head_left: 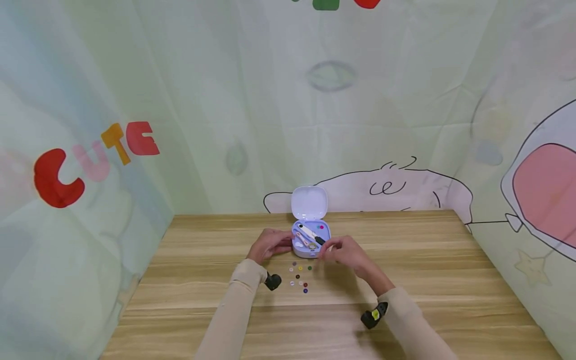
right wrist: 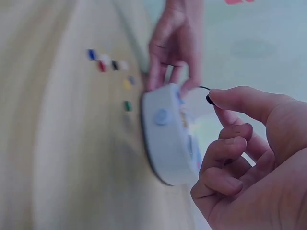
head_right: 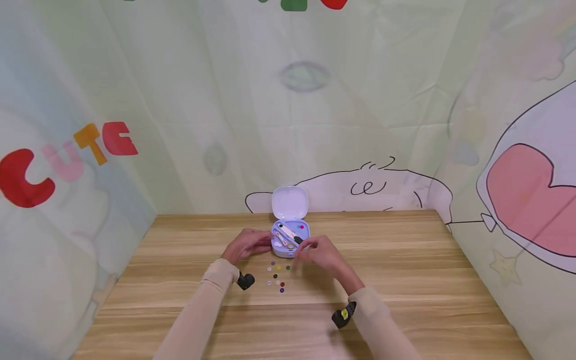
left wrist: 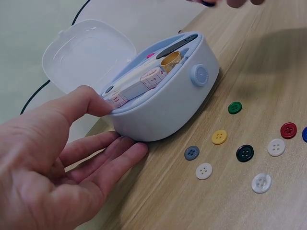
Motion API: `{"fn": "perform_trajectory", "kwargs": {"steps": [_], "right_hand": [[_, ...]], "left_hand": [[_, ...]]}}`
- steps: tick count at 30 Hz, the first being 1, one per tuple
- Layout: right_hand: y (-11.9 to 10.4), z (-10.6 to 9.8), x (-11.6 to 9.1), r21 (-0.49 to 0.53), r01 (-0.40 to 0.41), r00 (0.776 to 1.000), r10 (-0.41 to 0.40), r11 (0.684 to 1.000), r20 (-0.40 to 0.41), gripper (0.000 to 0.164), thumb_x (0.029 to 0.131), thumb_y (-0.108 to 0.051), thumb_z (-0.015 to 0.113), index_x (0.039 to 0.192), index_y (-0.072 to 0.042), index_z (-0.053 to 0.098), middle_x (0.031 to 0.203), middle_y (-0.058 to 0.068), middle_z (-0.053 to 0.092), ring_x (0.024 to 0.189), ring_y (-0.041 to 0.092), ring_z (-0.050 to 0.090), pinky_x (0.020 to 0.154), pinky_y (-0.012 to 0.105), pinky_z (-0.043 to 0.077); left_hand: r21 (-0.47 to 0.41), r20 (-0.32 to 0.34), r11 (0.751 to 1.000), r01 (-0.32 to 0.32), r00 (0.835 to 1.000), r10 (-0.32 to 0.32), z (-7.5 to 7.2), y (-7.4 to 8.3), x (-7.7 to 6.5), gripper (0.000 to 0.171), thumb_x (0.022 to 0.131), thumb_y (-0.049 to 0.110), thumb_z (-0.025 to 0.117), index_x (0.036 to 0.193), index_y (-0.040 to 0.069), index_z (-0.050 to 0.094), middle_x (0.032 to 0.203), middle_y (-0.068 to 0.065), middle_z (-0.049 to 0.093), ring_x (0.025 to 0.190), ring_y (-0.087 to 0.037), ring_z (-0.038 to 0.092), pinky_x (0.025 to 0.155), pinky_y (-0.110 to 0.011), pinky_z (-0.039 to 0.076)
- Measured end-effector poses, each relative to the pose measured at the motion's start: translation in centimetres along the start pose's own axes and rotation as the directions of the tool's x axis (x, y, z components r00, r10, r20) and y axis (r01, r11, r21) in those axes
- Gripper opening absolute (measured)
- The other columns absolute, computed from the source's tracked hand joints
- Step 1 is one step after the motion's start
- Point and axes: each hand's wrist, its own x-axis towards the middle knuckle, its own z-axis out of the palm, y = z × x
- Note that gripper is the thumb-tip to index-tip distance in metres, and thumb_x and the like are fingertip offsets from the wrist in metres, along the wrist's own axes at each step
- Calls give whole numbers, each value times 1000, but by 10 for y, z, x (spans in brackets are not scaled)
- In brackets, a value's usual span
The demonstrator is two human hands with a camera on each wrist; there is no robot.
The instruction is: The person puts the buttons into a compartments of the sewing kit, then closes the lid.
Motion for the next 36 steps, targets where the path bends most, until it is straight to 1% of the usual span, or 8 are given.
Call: {"fn": "perform_trajectory", "kwargs": {"steps": [3, 5, 10, 12, 19, 26, 31, 36], "right_hand": [[-9, -8, 4, 28, -36, 999, 37, 999, -31, 9, 89, -18, 81, 93, -11, 78, 74, 1, 51, 63, 16, 41, 51, 24, 30], [-14, -13, 7, 52, -56, 998, 58, 997, -39, 13, 89, -22, 81, 95, -11, 78, 76, 1, 52, 62, 16, 40, 51, 24, 28], [-22, -23, 14, 98, -84, 995, 90, 992, -53, 16, 90, -25, 81, 99, -12, 77, 84, 1, 57, 67, 19, 43, 54, 25, 30], [-25, -25, 16, 121, -94, 993, 101, 988, -59, 17, 90, -25, 81, 99, -12, 77, 84, 1, 56, 67, 19, 43, 54, 25, 31], [-32, -30, 28, 221, -102, 992, 117, 970, -56, 19, 93, -22, 79, 105, -9, 76, 85, 0, 57, 60, 14, 39, 47, 22, 27], [-32, -33, 42, 279, -141, 985, 164, 950, -59, 25, 95, -25, 77, 114, -10, 74, 92, 3, 57, 69, 18, 44, 50, 23, 30], [-27, -33, 48, 363, -154, 981, 186, 919, -55, 29, 96, -24, 77, 119, -7, 72, 93, 2, 58, 69, 17, 42, 50, 22, 30], [-18, -31, 55, 438, -161, 978, 201, 884, -46, 31, 98, -23, 74, 124, -6, 70, 85, 0, 55, 63, 14, 39, 49, 21, 28]], "left_hand": [[-4, -5, 1000, 1, 1000, -1, 0, 0, -1, 29, 91, 5, 76, 117, -8, 70, 106, -19, 75, 89, -22, 74, 85, -33, 64], [-9, -4, 1000, -2, 1000, 2, 0, 0, -1, 29, 91, 5, 76, 116, -8, 70, 106, -19, 75, 88, -22, 74, 85, -33, 64], [-8, 2, 1000, -8, 1000, 8, 0, 0, -2, 28, 92, 5, 75, 116, -8, 70, 105, -19, 75, 87, -21, 74, 85, -33, 64], [-8, 4, 1000, -8, 1000, 8, 0, 0, -2, 28, 93, 6, 75, 116, -8, 70, 105, -19, 75, 86, -21, 74, 86, -33, 64], [-2, 1, 1000, -4, 1000, 4, 0, 1, -2, 28, 93, 6, 74, 116, -8, 71, 105, -19, 75, 88, -21, 73, 86, -33, 64], [2, -1, 1000, -2, 1000, 2, 0, 1, -3, 27, 94, 7, 74, 116, -8, 71, 106, -19, 75, 87, -21, 73, 86, -33, 64], [2, 0, 1000, 3, 1000, -3, 0, 1, -3, 28, 93, 6, 74, 116, -8, 71, 105, -19, 75, 87, -21, 74, 86, -33, 64], [6, -1, 1000, 8, 1000, -8, -1, 1, -2, 28, 93, 7, 75, 116, -7, 71, 106, -19, 75, 89, -22, 74, 86, -33, 64]]}}
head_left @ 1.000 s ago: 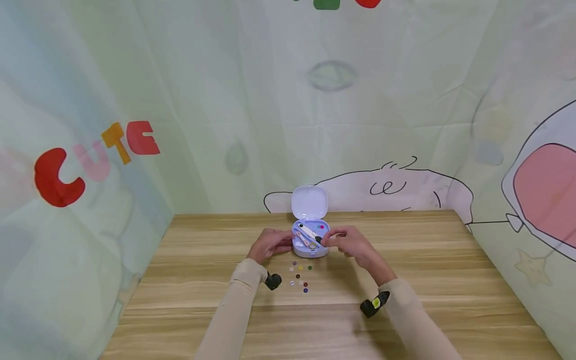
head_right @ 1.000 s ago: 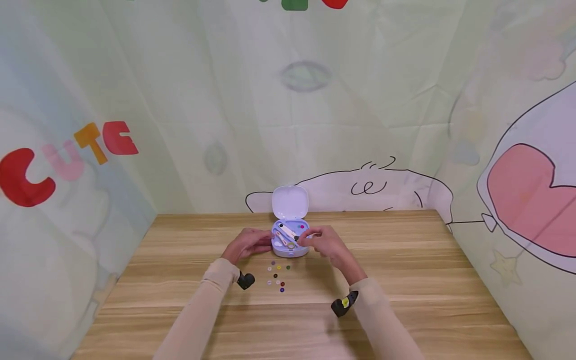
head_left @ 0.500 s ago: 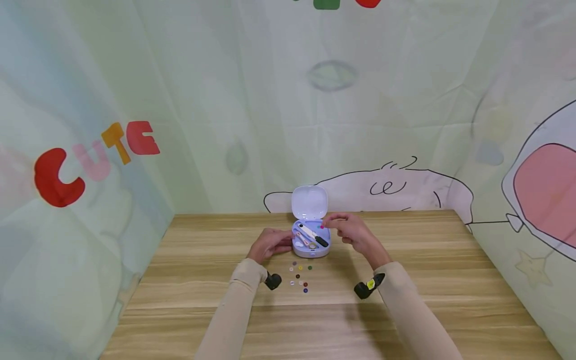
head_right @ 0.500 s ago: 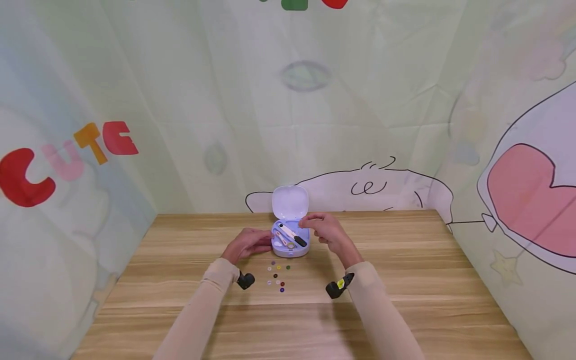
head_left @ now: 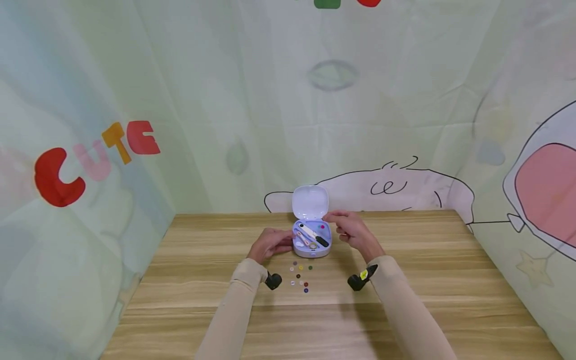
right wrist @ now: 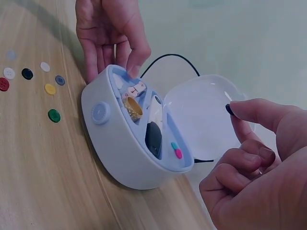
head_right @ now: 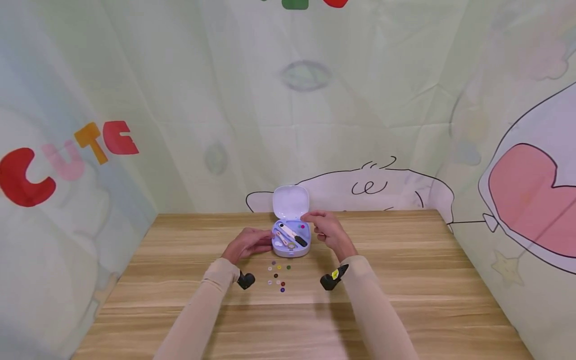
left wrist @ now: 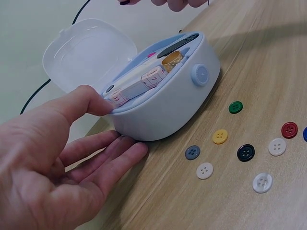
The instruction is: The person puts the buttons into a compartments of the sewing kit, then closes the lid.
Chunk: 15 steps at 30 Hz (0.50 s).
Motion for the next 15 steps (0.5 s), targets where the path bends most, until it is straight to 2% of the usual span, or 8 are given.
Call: {"fn": "perform_trajectory", "kwargs": {"steps": [6, 12, 15], "right_hand": [[6, -1, 6, 33, -20, 1000, 20, 999, -2, 36, 98, -22, 74, 129, -5, 69, 77, 0, 47, 60, 14, 38, 50, 23, 27], [12, -2, 10, 39, -42, 999, 42, 998, -1, 33, 97, -22, 75, 125, -4, 71, 77, 1, 45, 61, 14, 39, 50, 22, 28], [15, -2, 12, 36, -47, 999, 47, 998, 5, 34, 98, -20, 73, 128, -3, 70, 74, -1, 43, 59, 13, 37, 49, 22, 26]], "left_hand": [[3, 2, 1000, 7, 1000, -7, 0, 1, 0, 29, 92, 8, 76, 118, -6, 71, 109, -20, 74, 93, -24, 74, 89, -34, 63], [-12, -1, 1000, 7, 1000, -7, 0, 1, -2, 28, 93, 7, 75, 118, -7, 71, 109, -20, 74, 92, -24, 74, 89, -34, 63], [-23, 4, 1000, 3, 1000, -3, 0, 0, -3, 29, 93, 6, 74, 118, -7, 70, 110, -21, 74, 92, -23, 73, 90, -34, 63]]}}
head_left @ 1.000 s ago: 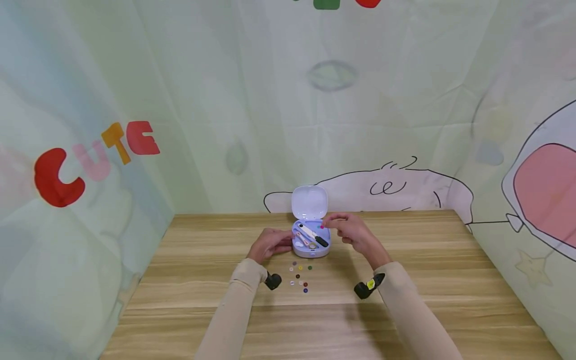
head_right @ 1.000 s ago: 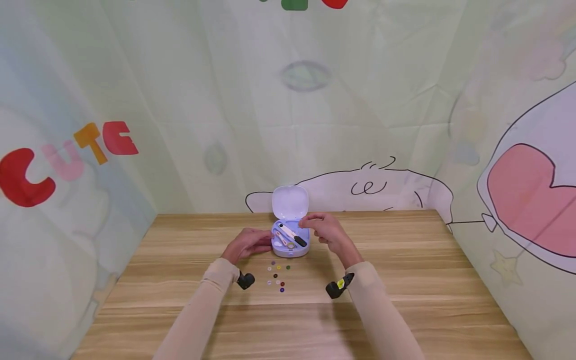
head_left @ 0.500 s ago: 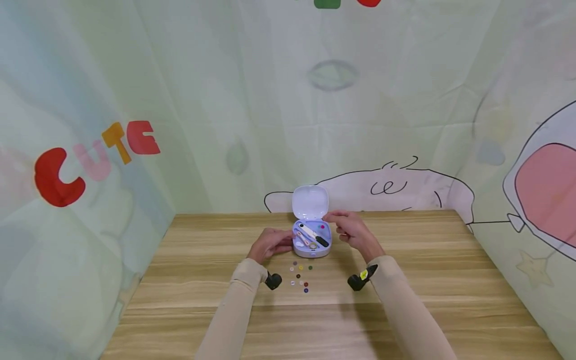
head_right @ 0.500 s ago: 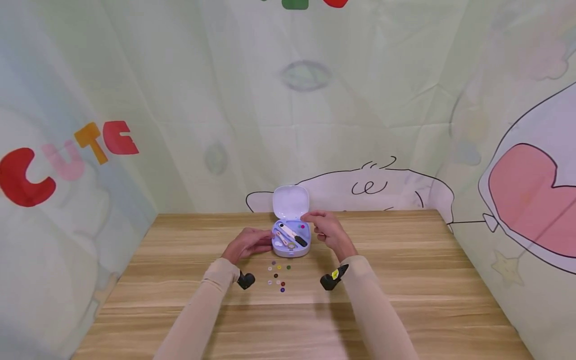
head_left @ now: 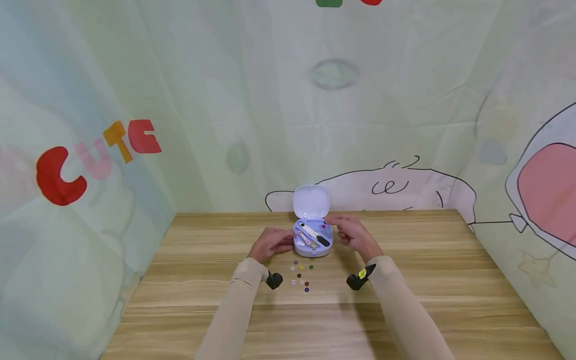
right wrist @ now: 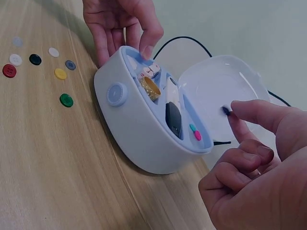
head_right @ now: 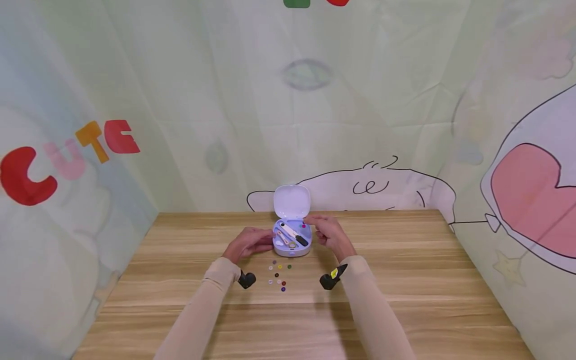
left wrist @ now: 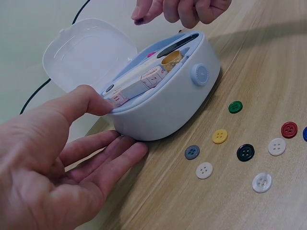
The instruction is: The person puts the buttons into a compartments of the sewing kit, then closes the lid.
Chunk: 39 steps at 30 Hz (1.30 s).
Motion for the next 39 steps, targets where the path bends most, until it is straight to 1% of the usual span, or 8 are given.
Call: {"fn": "perform_trajectory", "kwargs": {"steps": [5, 8, 20, 25, 28, 32, 34, 39], "right_hand": [[3, -3, 2, 28, 7, 1000, -7, 1000, 21, 41, 99, -19, 72, 136, -4, 66, 61, -7, 36, 54, 10, 33, 46, 21, 24], [3, -5, 1, 39, 9, 999, -10, 999, 33, 45, 99, -23, 74, 139, -6, 64, 59, -8, 35, 53, 10, 33, 45, 20, 23], [4, -10, -6, -51, 6, 999, -4, 999, 35, 50, 94, -34, 78, 140, -17, 65, 67, -3, 41, 57, 14, 38, 46, 22, 28], [5, -10, -11, -53, 40, 997, -37, 998, 62, 54, 94, -29, 79, 143, -13, 63, 68, -4, 41, 56, 13, 37, 45, 22, 27], [6, -9, -14, -61, 68, 995, -63, 996, 80, 53, 95, -27, 78, 143, -11, 62, 75, -4, 48, 56, 13, 36, 44, 21, 26], [7, -6, -19, -84, 88, 992, -80, 993, 97, 49, 97, -26, 76, 142, -11, 64, 94, 1, 60, 57, 13, 37, 44, 22, 27], [7, -5, -23, -95, 94, 991, -84, 991, 107, 49, 97, -25, 76, 142, -10, 63, 99, 3, 61, 57, 13, 37, 44, 22, 27], [7, 1, -32, -97, 100, 988, -88, 990, 127, 51, 95, -25, 79, 140, -7, 64, 81, -2, 53, 56, 12, 36, 44, 21, 27]], "left_hand": [[7, 4, 1000, -10, 1000, 10, 0, -1, 0, 29, 94, 7, 73, 119, -7, 70, 110, -20, 74, 92, -23, 73, 90, -35, 63], [8, 2, 1000, -16, 1000, 16, 0, -1, 1, 28, 95, 8, 73, 119, -7, 71, 110, -20, 74, 93, -23, 73, 89, -34, 63], [23, -4, 1000, -11, 1000, 11, 1, -1, -1, 29, 95, 8, 72, 120, -7, 70, 110, -20, 74, 92, -23, 73, 87, -33, 64], [17, -1, 1000, -12, 1000, 12, 0, -1, 1, 29, 94, 8, 72, 119, -7, 70, 110, -20, 74, 93, -24, 73, 87, -33, 64], [15, 0, 1000, -15, 1000, 15, 0, -2, 2, 29, 94, 7, 72, 119, -7, 70, 109, -20, 73, 92, -23, 73, 87, -33, 64], [22, 1, 1000, -17, 1000, 17, 0, -2, 2, 29, 95, 9, 72, 119, -7, 70, 109, -20, 74, 92, -23, 73, 87, -33, 64], [20, 2, 1000, -14, 1000, 14, 0, -2, 2, 29, 95, 8, 73, 119, -7, 70, 109, -20, 74, 92, -23, 73, 87, -33, 64], [24, -1, 1000, -5, 1000, 5, 0, -1, 3, 29, 93, 8, 74, 118, -6, 71, 109, -19, 74, 92, -23, 74, 86, -32, 64]]}}
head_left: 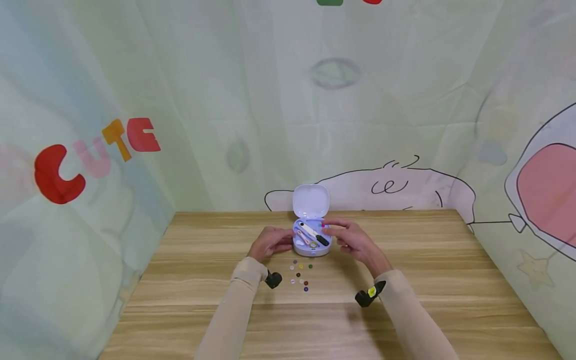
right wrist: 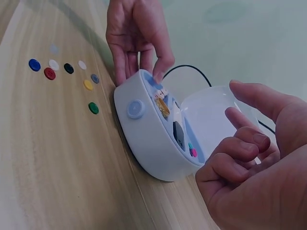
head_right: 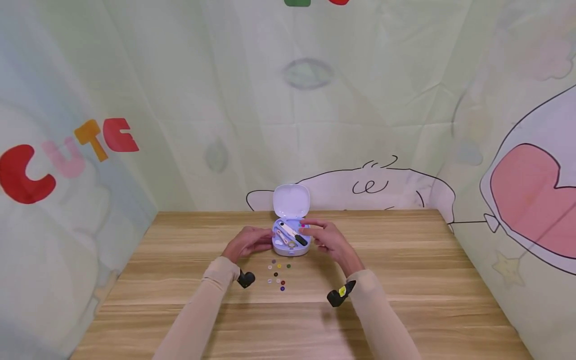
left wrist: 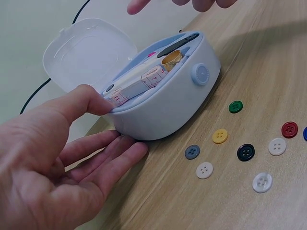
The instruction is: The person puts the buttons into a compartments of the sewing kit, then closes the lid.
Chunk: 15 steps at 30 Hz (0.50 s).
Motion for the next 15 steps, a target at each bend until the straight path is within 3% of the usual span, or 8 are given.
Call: {"fn": "perform_trajectory", "kwargs": {"steps": [6, 15], "right_hand": [[6, 7, -5, 10, 28, 999, -28, 1000, 40, 47, 92, -17, 81, 134, -2, 66, 70, -6, 44, 53, 9, 33, 45, 22, 23], [15, 14, -14, -77, 35, 995, -28, 996, 99, 40, 90, -16, 81, 127, -2, 72, 62, -7, 41, 50, 9, 32, 45, 23, 22]], "left_hand": [[8, 5, 1000, -3, 1000, 3, 0, 0, 2, 29, 93, 9, 75, 118, -6, 71, 109, -19, 74, 92, -22, 74, 86, -32, 64], [-4, 2, 1000, -6, 1000, 6, 0, -1, 1, 29, 93, 8, 74, 117, -7, 71, 107, -19, 74, 89, -21, 73, 85, -32, 64]]}}
